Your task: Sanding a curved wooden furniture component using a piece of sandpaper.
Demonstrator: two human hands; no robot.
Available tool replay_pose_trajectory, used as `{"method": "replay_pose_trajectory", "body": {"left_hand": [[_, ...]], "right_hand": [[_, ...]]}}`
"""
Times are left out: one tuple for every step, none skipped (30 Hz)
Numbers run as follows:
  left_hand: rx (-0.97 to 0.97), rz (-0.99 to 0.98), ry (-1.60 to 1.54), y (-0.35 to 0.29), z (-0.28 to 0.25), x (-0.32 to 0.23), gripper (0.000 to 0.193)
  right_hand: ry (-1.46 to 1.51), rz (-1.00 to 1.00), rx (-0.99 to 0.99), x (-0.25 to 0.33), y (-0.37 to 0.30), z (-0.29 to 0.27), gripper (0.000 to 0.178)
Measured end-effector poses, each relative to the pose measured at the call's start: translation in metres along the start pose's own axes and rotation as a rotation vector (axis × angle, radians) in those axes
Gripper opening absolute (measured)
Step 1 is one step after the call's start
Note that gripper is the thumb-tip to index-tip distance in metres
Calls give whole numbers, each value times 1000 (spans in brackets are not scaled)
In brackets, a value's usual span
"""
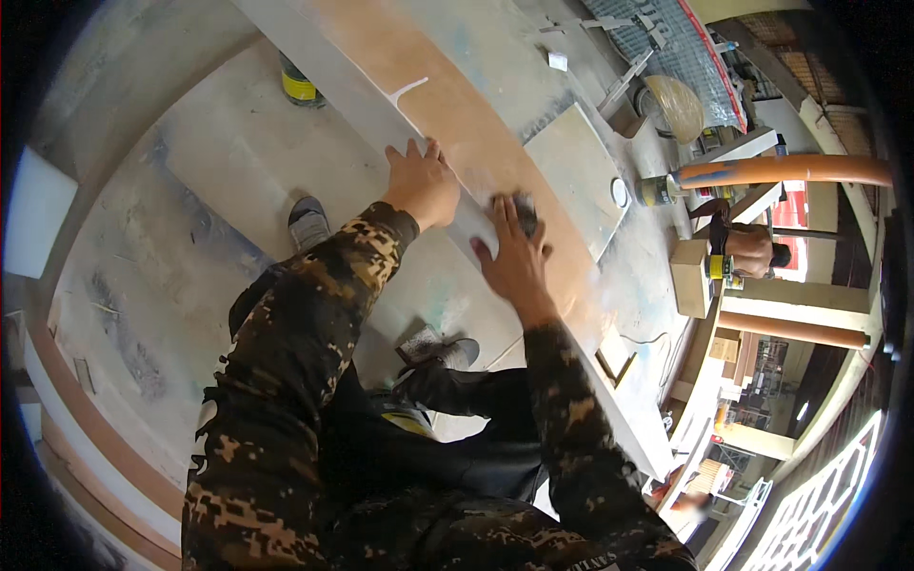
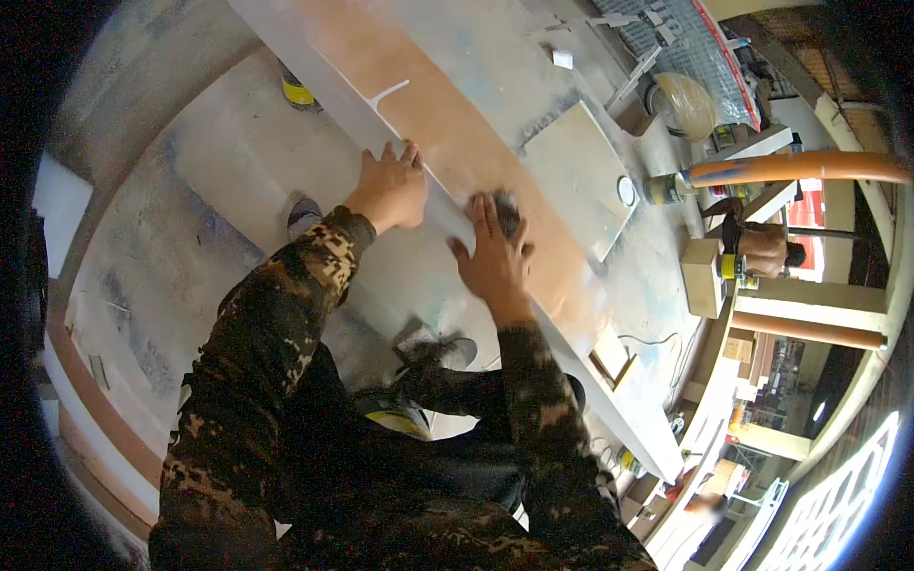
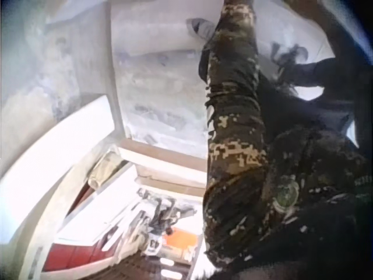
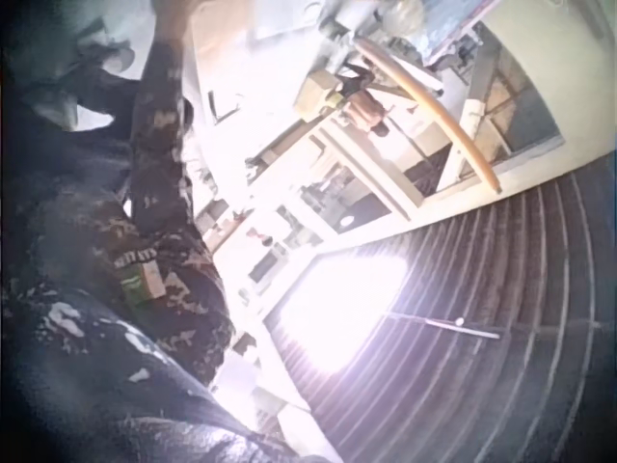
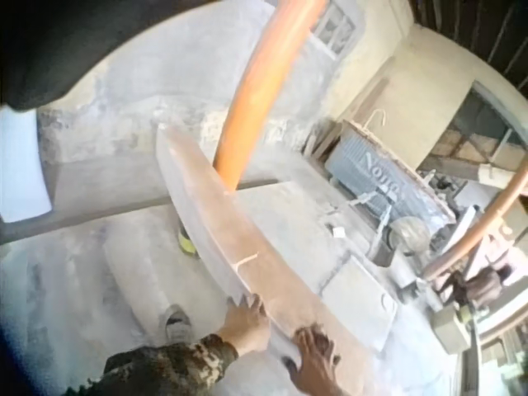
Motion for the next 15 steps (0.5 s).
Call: {"method": "replay_pose_trajectory", "body": {"left_hand": [[70,-37,50,1,0,-3,70],[63,-35,46,1,0,-5,70],[10,-3,30,1,1,-7,69],[-41,40,14,1,3,-14,68],[-33,55,9,-1,5,-14,68],[-72,58,-1,-4,9,-2,67],[-132,62,-11,-2,4,3,66],[-134,62,-12,-2,4,2,66],[-75,33,7,-3,7,-1,67],[-19,-9,29,-4,6,2,68],[-26,-14,28,-3,2,0,68],[-4,-2,54,-3,-1,-5,69],[21,1,83,-3,-2,-7,69],[21,20,74,-2,0,-12,69],[-41,56,34,0,-1,-16,69]], "right_hand": [[-24,11,-7,-5,-15,3,80],[-48,23,-14,-10,-21,6,80],[-53,23,-20,-14,-10,9,80],[23,19,-110,-19,8,6,78],[100,21,-189,-21,20,2,77],[83,82,-113,1,32,-15,75],[79,64,-88,3,34,-18,75],[74,46,-62,5,35,-19,75],[73,43,-64,-1,23,-17,75],[62,11,-39,-10,2,-7,75],[44,-12,-14,-18,-12,2,75],[40,-16,-19,-23,-14,7,75],[18,10,-52,-27,-14,13,75],[-19,66,-81,-38,-22,17,75],[13,38,-196,-46,1,17,75]]}}
Point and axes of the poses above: each hand's wrist, its own y-axis towards the middle knuckle, its own z-axis out of the palm, x = y × z, the point moved 3 cm from there along y, towards the middle knuckle, and after that the axes turned 12 degrees about -y, right-handed, at the moved point
